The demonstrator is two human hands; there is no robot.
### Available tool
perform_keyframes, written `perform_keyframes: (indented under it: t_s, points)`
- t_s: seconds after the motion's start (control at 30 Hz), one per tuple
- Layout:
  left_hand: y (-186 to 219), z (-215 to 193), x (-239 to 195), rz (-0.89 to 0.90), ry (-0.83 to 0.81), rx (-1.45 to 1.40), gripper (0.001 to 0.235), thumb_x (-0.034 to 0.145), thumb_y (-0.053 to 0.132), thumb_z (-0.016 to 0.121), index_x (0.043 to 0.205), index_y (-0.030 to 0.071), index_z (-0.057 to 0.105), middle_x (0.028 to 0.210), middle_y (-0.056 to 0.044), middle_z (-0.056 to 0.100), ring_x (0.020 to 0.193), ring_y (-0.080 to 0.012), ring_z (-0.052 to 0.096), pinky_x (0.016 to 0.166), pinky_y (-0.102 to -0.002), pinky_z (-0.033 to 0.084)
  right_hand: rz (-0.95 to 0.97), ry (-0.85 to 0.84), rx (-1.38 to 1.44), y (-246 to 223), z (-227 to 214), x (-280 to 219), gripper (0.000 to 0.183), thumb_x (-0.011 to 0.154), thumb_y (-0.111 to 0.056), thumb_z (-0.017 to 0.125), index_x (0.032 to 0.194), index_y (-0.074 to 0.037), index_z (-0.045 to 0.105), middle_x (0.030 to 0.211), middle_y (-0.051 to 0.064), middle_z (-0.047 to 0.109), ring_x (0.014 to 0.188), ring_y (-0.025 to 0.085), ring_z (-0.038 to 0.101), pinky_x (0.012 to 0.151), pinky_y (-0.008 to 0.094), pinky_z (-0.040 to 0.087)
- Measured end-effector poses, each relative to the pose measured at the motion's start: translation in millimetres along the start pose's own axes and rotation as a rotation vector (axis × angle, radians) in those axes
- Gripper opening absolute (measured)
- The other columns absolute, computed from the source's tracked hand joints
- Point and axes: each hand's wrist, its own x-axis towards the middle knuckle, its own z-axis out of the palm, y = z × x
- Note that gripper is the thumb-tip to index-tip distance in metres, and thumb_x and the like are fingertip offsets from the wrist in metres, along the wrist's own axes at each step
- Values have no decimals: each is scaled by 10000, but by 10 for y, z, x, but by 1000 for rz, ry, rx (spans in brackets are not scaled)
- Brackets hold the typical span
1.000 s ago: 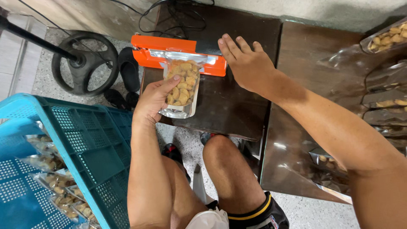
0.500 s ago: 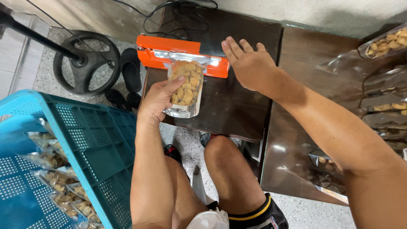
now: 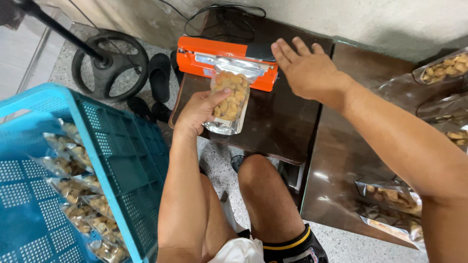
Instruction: The person seals plastic pouches containing small food items using a heat sealer. The person places a pouch under the sealer arm, presses down to seal it, and then places the sealed pouch into a blue plastic crate.
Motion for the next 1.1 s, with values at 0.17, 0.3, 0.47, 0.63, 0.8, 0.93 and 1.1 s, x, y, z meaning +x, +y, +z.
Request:
perform_keyframes:
  t_s: [0.17,0.3,0.47,0.63,0.8,0.93,1.1]
  points:
    - [24,20,-252,19,25,175,508,819,414,810,1055,-33,762,835,-54,759,610,-74,666,461,-201,464,34,-15,-8,1,-249,18,833,844,-87,549,1614,-40,237,1673,151,263,1477,433,310,1087,597,375]
    - [114,49,-537,41,-34,242,511,794,421,810,1106,16,784,782,-53,721,513,-78,552,380,-208,365,51,-74,-39,31,-365,63,853,840,-134,592,1610,-58,232,1690,138,222,1497,396,279,1101,527,378]
    - [125,77,-744,220,-200,130,517,795,284,847,1211,2,726,930,-44,787,689,-65,682,571,-199,513,-70,-63,560,105,-589,209,784,961,-468,656,1521,12,391,1551,196,434,1391,329,445,1074,399,388]
    - [-3,25,-694,438,-361,57,581,786,161,870,1301,-27,679,1060,-59,748,906,-108,673,809,-266,539,4,-313,619,-27,-1078,254,489,911,-494,687,1159,-76,746,904,142,754,828,230,639,749,391,526]
    - [-206,-126,-418,551,-484,-356,537,984,340,710,1383,-6,613,1233,-100,727,1132,-185,688,1009,-356,553,-34,-276,344,-236,-1619,335,332,975,-426,676,1108,-156,815,823,86,819,764,200,696,727,366,570]
    - [-299,-90,-45,402,-302,-1083,513,985,457,605,1264,29,647,1066,-148,723,957,-254,706,865,-429,579,-265,-53,636,-513,-1885,430,328,983,-248,649,1232,-82,785,1018,90,848,934,144,790,904,314,585]
    - [-544,-143,521,711,-120,-1427,250,1154,337,620,1087,97,628,937,-45,636,863,-222,635,786,-414,576,-378,-63,789,-1023,-2113,812,359,999,-173,583,1295,-17,713,1094,142,806,1028,204,767,988,347,578]
